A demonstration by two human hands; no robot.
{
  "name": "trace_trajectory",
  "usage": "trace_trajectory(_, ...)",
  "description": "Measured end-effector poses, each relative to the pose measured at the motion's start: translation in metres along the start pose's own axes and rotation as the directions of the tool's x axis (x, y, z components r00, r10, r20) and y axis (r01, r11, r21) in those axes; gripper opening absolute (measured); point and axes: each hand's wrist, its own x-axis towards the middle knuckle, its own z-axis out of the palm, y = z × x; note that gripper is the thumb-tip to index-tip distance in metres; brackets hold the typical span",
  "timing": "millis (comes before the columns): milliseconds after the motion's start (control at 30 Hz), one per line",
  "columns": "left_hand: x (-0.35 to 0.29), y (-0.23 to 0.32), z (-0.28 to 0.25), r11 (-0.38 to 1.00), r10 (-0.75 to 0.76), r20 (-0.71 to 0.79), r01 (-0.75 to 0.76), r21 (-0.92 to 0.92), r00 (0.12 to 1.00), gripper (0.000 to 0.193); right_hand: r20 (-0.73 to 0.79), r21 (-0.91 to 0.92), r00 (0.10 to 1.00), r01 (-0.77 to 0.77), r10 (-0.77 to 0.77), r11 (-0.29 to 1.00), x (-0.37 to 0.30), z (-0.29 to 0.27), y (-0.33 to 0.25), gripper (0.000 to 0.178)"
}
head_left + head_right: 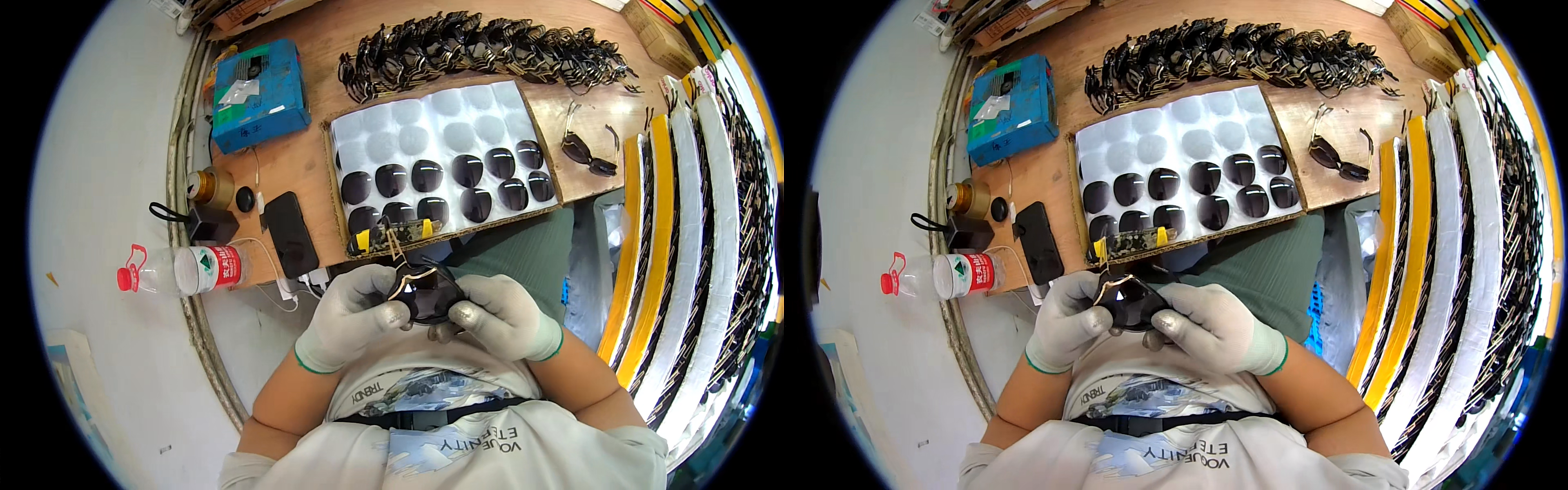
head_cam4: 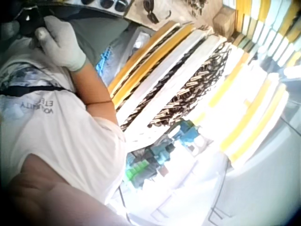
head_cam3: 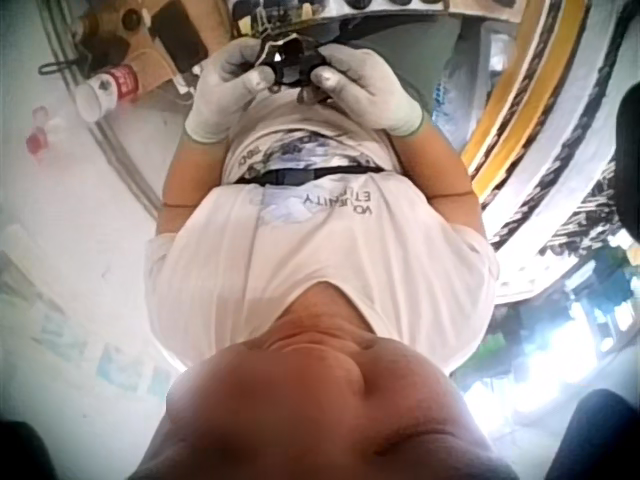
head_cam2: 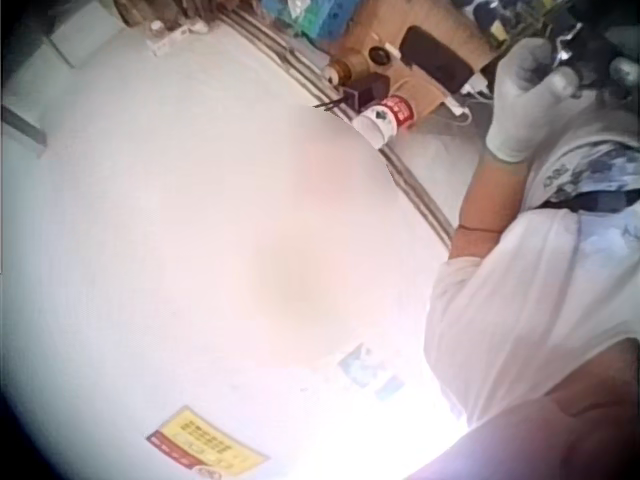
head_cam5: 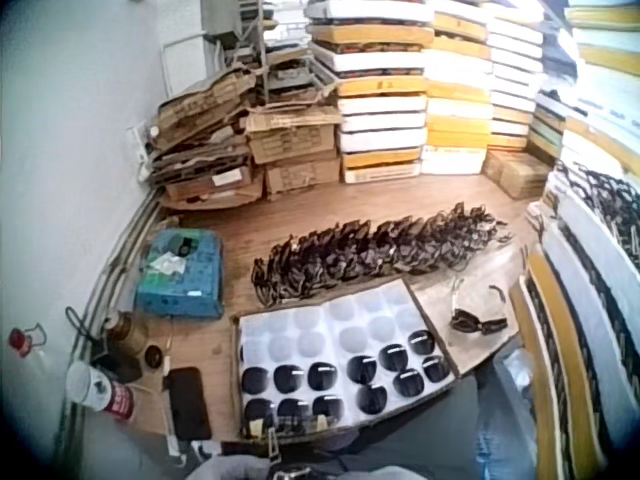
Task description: The person assembles sunglasses by inserting lenses into frames at a workbench. They repeatedly pick up lenses and frames, fit them together, and place the completed pairs into a tray. The process is performed one at a time with gloved hands.
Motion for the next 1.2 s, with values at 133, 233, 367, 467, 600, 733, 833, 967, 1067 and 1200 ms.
trace_trajectory(133, -0.004, -0.006, 0.015, 0.997, 0.072, -0.120, -0.072, 0.005, 0.990, 0.036, -0.020, -0.224, 0.998, 0.052, -0.058, 0.973, 0.001, 0.007, -0.011, 0.021)
trace_trajectory(233, -0.005, -0.004, 0.017, 0.970, 0.146, -0.112, -0.121, 0.210, 0.983, 0.048, -0.077, -0.264, 0.985, 0.127, -0.153, 0.956, -0.005, 0.010, -0.007, 0.020)
trace_trajectory(367, -0.007, 0.011, 0.027, 0.876, 0.296, -0.007, -0.268, 0.402, 0.955, 0.042, -0.014, -0.128, 0.996, 0.090, -0.093, 0.988, -0.005, -0.003, -0.014, 0.024)
trace_trajectory(467, -0.007, 0.016, 0.028, 0.838, 0.325, 0.067, -0.320, 0.442, 0.943, 0.021, -0.029, 0.014, 1.000, 0.011, -0.010, 1.000, -0.005, -0.006, -0.018, 0.030)
trace_trajectory(600, 0.001, 0.023, 0.028, 0.832, 0.342, -0.015, -0.295, 0.470, 0.940, 0.026, 0.014, -0.052, 0.996, 0.088, -0.088, 0.995, 0.000, -0.005, -0.016, 0.029)
trace_trajectory(733, 0.007, 0.045, 0.028, 0.603, 0.366, 0.190, -0.388, 0.698, 0.911, 0.023, 0.012, -0.276, 0.981, 0.188, -0.192, 0.943, 0.000, -0.013, -0.012, 0.020)
trace_trajectory(833, 0.010, 0.033, 0.024, 0.701, 0.357, 0.146, -0.368, 0.611, 0.923, 0.022, -0.053, -0.308, 0.984, 0.148, -0.173, 0.940, -0.004, -0.010, -0.015, 0.019)
trace_trajectory(967, 0.015, 0.025, 0.036, 0.702, 0.366, 0.064, -0.320, 0.636, 0.929, 0.026, -0.217, -0.283, 0.960, 0.113, -0.178, 0.953, -0.007, -0.002, -0.018, 0.023)
trace_trajectory(1067, 0.014, 0.035, 0.047, 0.632, 0.319, 0.030, -0.236, 0.738, 0.947, 0.028, -0.292, -0.326, 0.930, 0.122, -0.222, 0.937, -0.004, 0.003, -0.008, 0.026)
trace_trajectory(1200, 0.022, 0.033, 0.049, 0.569, 0.309, 0.017, -0.199, 0.798, 0.951, 0.034, -0.295, -0.364, 0.910, 0.176, -0.292, 0.915, -0.002, -0.004, -0.005, 0.029)
